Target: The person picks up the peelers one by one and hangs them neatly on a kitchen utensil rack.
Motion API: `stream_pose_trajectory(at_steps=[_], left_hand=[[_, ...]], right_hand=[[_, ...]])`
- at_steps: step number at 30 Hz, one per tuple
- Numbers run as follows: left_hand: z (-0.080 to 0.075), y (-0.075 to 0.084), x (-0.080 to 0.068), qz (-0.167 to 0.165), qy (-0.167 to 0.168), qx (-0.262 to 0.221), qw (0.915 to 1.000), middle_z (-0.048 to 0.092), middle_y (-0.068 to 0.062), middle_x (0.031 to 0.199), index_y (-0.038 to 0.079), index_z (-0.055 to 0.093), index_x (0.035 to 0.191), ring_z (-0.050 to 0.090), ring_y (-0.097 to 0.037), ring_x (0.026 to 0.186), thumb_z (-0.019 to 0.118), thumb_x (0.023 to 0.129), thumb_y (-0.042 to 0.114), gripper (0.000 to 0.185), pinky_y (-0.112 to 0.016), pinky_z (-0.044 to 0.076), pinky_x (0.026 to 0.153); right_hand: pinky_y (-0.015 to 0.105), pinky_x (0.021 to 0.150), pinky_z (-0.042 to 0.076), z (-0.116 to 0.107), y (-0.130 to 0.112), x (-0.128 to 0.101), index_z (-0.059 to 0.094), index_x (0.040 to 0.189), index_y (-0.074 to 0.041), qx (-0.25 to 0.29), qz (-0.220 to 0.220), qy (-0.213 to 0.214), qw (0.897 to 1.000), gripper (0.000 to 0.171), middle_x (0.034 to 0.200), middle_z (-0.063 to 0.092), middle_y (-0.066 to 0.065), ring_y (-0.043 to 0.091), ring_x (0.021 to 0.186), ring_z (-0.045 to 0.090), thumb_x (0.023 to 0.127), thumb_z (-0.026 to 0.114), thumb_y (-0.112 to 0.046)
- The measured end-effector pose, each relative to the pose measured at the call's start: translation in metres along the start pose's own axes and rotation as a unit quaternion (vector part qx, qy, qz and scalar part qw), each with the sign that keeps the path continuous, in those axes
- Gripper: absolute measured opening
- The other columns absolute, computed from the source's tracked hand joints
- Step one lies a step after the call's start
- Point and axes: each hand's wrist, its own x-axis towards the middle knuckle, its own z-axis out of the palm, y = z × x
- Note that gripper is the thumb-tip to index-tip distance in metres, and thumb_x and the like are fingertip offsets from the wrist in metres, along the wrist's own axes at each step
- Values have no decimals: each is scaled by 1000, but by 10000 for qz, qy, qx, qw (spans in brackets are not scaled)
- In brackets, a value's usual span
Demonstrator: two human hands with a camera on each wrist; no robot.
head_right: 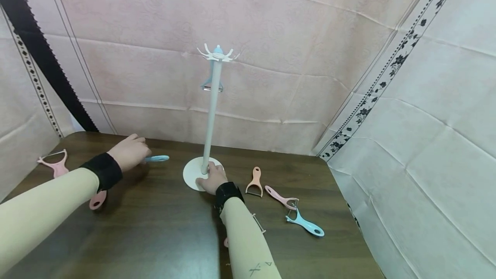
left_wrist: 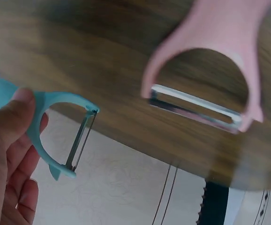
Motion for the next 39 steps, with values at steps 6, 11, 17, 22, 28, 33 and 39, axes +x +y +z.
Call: stream_pose_trajectory(at_steps=[6, 11, 17, 22, 28, 33, 39], left_hand=[[-14, 2, 16, -870, 689, -1085, 9879, 65, 4, 75, 13, 69, 76, 55, -23, 81, 77, 80, 8, 11, -47, 35, 85], [-39, 11, 37, -1715, 1535, -2138, 9494, 67, 0, 78, 8, 72, 87, 55, -25, 86, 71, 89, 18, 10, -51, 30, 90], [-78, 21, 61, -2135, 2515, -3367, 8819, 72, -6, 85, 5, 73, 96, 57, -24, 92, 67, 93, 21, 18, -49, 23, 90], [-112, 25, 78, -2122, 3034, -3638, 8547, 72, -7, 88, 4, 73, 99, 65, -24, 88, 66, 93, 23, 21, -50, 22, 94], [-145, 28, 92, -2057, 3311, -3809, 8384, 72, -7, 90, 4, 72, 101, 64, -23, 93, 65, 94, 26, 24, -48, 24, 98], [-161, 31, 98, -1956, 3605, -3682, 8344, 72, -7, 89, 4, 72, 97, 61, -22, 98, 65, 94, 24, 22, -48, 24, 95], [-176, 32, 103, -1845, 3801, -3603, 8316, 72, -7, 89, 3, 72, 98, 58, -22, 98, 65, 94, 23, 22, -46, 24, 96]], right_hand=[[42, 98, 37, -2, -2, -3, 42, 138, -16, 33, 19, -56, 10000, 56, 125, 47, 10, 24, 117, 43, 91, 65, -38], [42, 98, 37, -1, -3, -5, 42, 139, -15, 18, 20, -45, 10000, 57, 126, 47, 10, 25, 118, 42, 92, 64, -37], [43, 98, 37, 0, -4, -8, 43, 138, -15, 53, -3, -32, 10000, 56, 126, 48, 11, 25, 119, 42, 91, 65, -36], [43, 97, 37, 2, -1, -6, 43, 138, -16, 1, 45, -19, 10000, 57, 127, 47, 10, 25, 119, 42, 91, 65, -37], [44, 97, 37, 2, 1, -6, 45, 136, -15, 8, 21, -22, 10000, 55, 125, 48, 11, 26, 119, 42, 90, 67, -37], [44, 95, 38, -1, -2, -12, 48, 132, -16, 18, -68, -67, 10000, 50, 119, 49, 11, 26, 115, 43, 90, 67, -35], [43, 93, 40, -6, -4, -13, 53, 126, -18, 122, -62, -117, 9998, 40, 111, 50, 9, 25, 108, 45, 91, 67, -31]])
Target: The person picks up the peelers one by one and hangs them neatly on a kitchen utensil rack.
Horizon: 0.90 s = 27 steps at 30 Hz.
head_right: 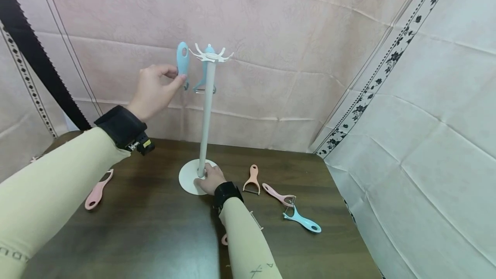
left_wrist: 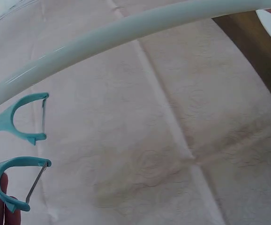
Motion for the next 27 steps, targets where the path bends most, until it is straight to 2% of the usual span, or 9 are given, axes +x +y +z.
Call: stream_pose_trajectory(at_steps=[6, 13, 19, 27], left_hand=[[-2, 9, 9, 103, 72, 62, 9999, 72, -7, 91, 4, 72, 99, 58, -22, 98, 64, 94, 25, 23, -45, 24, 98], [-1, 18, 15, 324, 90, 122, 9994, 72, -4, 89, 6, 74, 96, 57, -20, 94, 65, 93, 23, 19, -43, 24, 91], [-2, 21, 17, 230, 171, 230, 9993, 72, -4, 90, 6, 74, 96, 56, -19, 95, 65, 93, 23, 20, -41, 23, 92], [1, 20, 18, 240, 204, 695, 9971, 72, -6, 89, 4, 74, 96, 55, -23, 91, 64, 93, 24, 22, -43, 25, 91]], right_hand=[[43, 93, 39, -1, -2, -1, 54, 126, -18, 27, 27, -91, 10000, 40, 110, 49, 9, 24, 107, 44, 91, 67, -31], [43, 92, 39, -1, -2, 1, 54, 126, -17, 2, 37, -53, 10000, 39, 110, 49, 8, 24, 107, 44, 91, 66, -31], [43, 92, 39, 2, 1, 4, 54, 127, -20, -63, 44, -56, 10000, 42, 109, 50, 6, 23, 106, 44, 90, 67, -35], [42, 90, 40, 0, 1, 2, 54, 127, -19, -4, 93, -88, 9999, 42, 108, 48, 5, 23, 105, 43, 91, 67, -34]])
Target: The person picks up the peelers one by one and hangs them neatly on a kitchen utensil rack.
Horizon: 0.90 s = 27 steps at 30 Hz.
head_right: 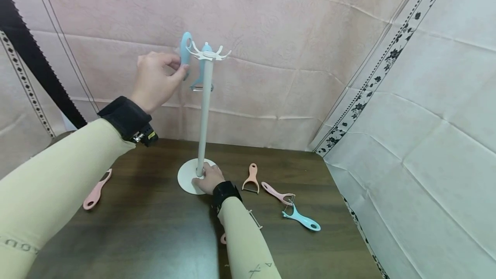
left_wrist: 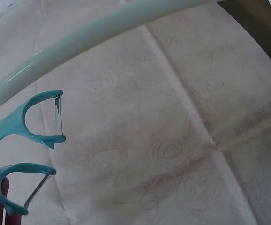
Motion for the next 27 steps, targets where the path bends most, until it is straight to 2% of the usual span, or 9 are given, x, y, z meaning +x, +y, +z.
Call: stream_pose_trajectory(at_steps=[6, 9, 19, 24, 27], left_hand=[[2, 3, 3, 302, -108, 497, 9982, 71, -7, 91, 6, 75, 98, 56, -25, 90, 65, 93, 23, 21, -44, 29, 90], [3, 4, 2, 334, -229, 593, 9974, 71, -7, 92, 7, 75, 99, 56, -26, 92, 64, 94, 25, 22, -45, 29, 91], [5, 1, -6, 190, -413, 566, 9974, 71, -6, 91, 8, 75, 100, 55, -26, 95, 64, 94, 28, 24, -46, 28, 94], [5, -3, -12, 292, -453, 507, 9973, 71, -6, 92, 8, 75, 102, 55, -26, 95, 65, 94, 27, 23, -47, 28, 92], [3, -7, -17, 477, -460, 443, 9968, 71, -5, 94, 8, 74, 105, 54, -26, 94, 63, 94, 26, 23, -48, 28, 91]], right_hand=[[42, 89, 40, 0, 0, 0, 52, 128, -18, -41, 10, -32, 10000, 44, 109, 48, 7, 23, 105, 43, 90, 67, -35], [43, 90, 40, -1, -1, 0, 52, 129, -18, -33, 34, -82, 10000, 45, 111, 48, 7, 23, 106, 43, 91, 66, -36], [42, 90, 40, -2, -2, -1, 53, 127, -18, -98, -61, -1, 9999, 43, 109, 48, 6, 23, 105, 44, 91, 66, -35], [43, 89, 40, 1, 2, 2, 54, 125, -18, -90, -50, 33, 9999, 41, 108, 49, 7, 23, 104, 44, 90, 67, -35], [43, 89, 40, 3, 3, 5, 55, 124, -20, -90, -2, 58, 9999, 41, 108, 49, 6, 22, 103, 44, 89, 68, -37]])
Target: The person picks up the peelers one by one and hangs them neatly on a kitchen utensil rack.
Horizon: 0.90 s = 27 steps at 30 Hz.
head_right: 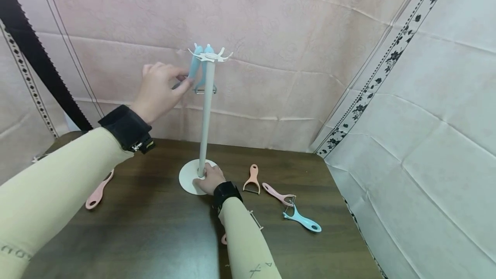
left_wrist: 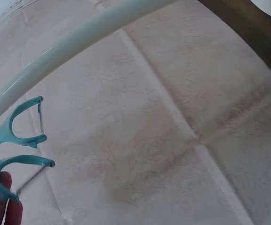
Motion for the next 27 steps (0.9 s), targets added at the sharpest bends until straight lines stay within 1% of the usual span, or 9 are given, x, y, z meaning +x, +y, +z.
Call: stream_pose_trajectory(at_steps=[4, 8, 10, 13, 15, 18, 21, 23, 27], left_hand=[[-5, -10, -14, 369, -31, -66, 9993, 70, -5, 97, 8, 72, 107, 53, -26, 95, 62, 95, 26, 24, -48, 28, 91], [-16, -27, -34, 715, -239, -14, 9972, 68, -5, 100, 8, 70, 108, 54, -26, 99, 64, 94, 23, 22, -49, 27, 92], [-23, -36, -44, 813, -457, 107, 9956, 68, -7, 102, 7, 69, 111, 54, -28, 101, 64, 94, 21, 22, -51, 27, 92], [-34, -47, -58, 834, -1016, 397, 9905, 67, -8, 105, 7, 67, 115, 55, -30, 104, 65, 94, 22, 26, -53, 27, 92], [-40, -53, -68, 862, -1533, 607, 9825, 67, -10, 109, 7, 66, 117, 55, -31, 106, 66, 93, 24, 29, -54, 27, 92], [-44, -63, -89, 1127, -2183, 1001, 9642, 66, -10, 111, 7, 67, 115, 57, -33, 106, 69, 91, 28, 32, -54, 30, 91], [-43, -74, -115, 1558, -2554, 1357, 9445, 67, -9, 106, 9, 69, 110, 59, -32, 101, 74, 86, 30, 32, -52, 35, 88], [-41, -82, -133, 1846, -2698, 1521, 9327, 67, -7, 100, 9, 70, 105, 60, -29, 94, 78, 82, 30, 32, -49, 37, 85], [-42, -95, -161, 2155, -3037, 1801, 9104, 65, -3, 92, 12, 70, 97, 59, -25, 87, 84, 74, 31, 33, -47, 39, 81]], right_hand=[[43, 89, 40, 1, 1, 0, 55, 124, -19, 67, -2, 12, 10000, 42, 107, 49, 6, 22, 103, 44, 88, 69, -37], [43, 89, 39, 1, -1, -3, 55, 125, -18, 112, 15, -20, 9999, 43, 107, 48, 6, 23, 102, 44, 89, 69, -36], [43, 89, 39, 1, -1, -3, 54, 125, -19, 91, 33, -6, 10000, 43, 107, 48, 6, 23, 102, 43, 89, 69, -37], [43, 90, 39, 0, -1, -3, 54, 124, -19, 49, 26, 17, 10000, 42, 107, 48, 6, 22, 103, 43, 89, 69, -36], [43, 90, 39, 0, -2, -3, 55, 123, -19, 53, 1, 26, 10000, 41, 108, 48, 6, 22, 103, 43, 89, 69, -36], [43, 91, 39, 0, -2, -4, 55, 123, -18, 30, -48, 21, 10000, 41, 109, 49, 7, 23, 105, 44, 88, 69, -35], [43, 92, 38, -1, -3, -5, 55, 123, -18, 16, -64, 12, 10000, 41, 110, 49, 7, 23, 106, 44, 88, 69, -35], [44, 92, 38, -1, -4, -6, 55, 123, -18, 11, -50, -1, 10000, 41, 110, 49, 7, 23, 106, 44, 88, 69, -35], [45, 92, 38, 0, -2, -4, 55, 124, -19, 16, 4, -5, 10000, 41, 109, 48, 7, 23, 106, 43, 89, 69, -35]])
